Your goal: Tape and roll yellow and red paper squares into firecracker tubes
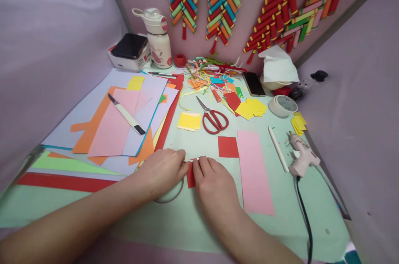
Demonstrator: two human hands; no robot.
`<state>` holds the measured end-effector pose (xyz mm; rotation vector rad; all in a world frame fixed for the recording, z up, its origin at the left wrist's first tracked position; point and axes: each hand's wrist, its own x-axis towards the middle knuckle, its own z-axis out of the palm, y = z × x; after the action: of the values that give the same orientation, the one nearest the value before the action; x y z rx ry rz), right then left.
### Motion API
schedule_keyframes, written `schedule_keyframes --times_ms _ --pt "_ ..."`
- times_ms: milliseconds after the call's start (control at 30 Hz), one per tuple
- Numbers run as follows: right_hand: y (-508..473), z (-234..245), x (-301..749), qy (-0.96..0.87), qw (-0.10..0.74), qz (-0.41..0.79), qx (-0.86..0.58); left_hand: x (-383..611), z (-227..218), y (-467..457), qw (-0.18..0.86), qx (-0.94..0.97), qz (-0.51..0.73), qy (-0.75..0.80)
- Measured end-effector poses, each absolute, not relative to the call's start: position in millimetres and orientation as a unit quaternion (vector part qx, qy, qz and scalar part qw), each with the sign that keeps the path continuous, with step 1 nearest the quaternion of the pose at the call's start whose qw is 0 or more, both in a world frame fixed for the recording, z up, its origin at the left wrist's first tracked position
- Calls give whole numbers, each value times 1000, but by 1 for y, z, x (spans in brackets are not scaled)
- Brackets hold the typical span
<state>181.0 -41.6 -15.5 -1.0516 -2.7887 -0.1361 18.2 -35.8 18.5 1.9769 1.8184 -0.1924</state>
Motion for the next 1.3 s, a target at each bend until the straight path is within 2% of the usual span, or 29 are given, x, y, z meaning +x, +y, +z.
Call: schedule_keyframes --times_ms 667,1033,1133,1300 --pt "-48 -5 179 -929 21 -56 -364 17 26 -39 248 704 -118 654" --pt "-47 -4 176 -928 6 -59 -368 13 16 -44 188 741 -76 640" --pt "-45 -5 179 -926 34 -26 -376 13 16 -46 180 739 -69 645" --pt "-25 1 189 -882 163 53 -440 11 16 -49 163 748 -54 641"
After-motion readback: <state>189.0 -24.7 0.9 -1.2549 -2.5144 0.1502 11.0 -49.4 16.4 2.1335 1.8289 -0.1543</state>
